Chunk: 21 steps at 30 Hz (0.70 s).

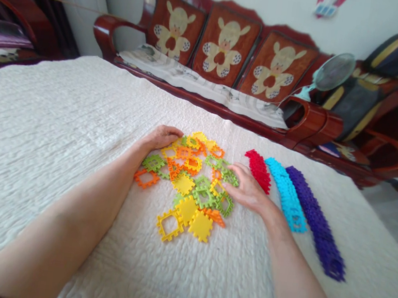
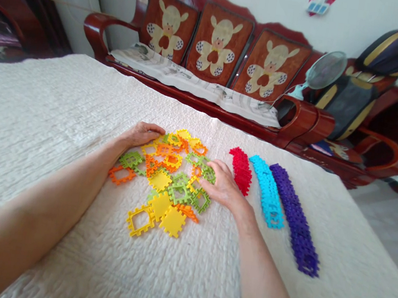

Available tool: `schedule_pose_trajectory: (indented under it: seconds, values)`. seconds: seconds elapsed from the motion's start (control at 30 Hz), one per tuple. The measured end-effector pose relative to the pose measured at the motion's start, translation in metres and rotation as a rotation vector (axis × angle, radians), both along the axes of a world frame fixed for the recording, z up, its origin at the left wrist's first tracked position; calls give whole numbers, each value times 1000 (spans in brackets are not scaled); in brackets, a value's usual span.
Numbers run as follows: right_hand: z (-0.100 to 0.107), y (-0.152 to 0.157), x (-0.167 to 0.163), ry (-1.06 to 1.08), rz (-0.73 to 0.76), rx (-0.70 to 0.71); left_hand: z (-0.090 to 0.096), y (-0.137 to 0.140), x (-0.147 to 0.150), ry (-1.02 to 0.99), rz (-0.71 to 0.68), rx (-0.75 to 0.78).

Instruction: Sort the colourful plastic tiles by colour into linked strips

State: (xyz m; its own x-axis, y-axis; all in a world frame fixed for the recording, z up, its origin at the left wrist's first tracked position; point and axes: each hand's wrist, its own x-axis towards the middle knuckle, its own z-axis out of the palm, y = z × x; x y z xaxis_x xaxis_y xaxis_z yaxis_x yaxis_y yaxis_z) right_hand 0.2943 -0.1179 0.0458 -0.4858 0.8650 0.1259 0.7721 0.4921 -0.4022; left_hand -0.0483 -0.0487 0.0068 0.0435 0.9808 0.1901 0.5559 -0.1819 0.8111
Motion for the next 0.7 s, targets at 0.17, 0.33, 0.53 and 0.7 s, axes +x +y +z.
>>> schedule_pose_trajectory:
  seconds: [0.17, 0.33, 0.53, 0.7]
  values:
    - [8, -19, 10, -52, 168, -176, 1, -1, 0, 7, -9, -8]
    - [-1, -21, -13, 3, 175, -91, 3, -2, 1, -1, -10, -22]
    - [-15, -12, -41, 116, 106, 64, 2, 1, 1, 13, -13, -14]
    - [-16, -6, -50, 182, 92, 208, 1, 1, 0, 47, -16, -1]
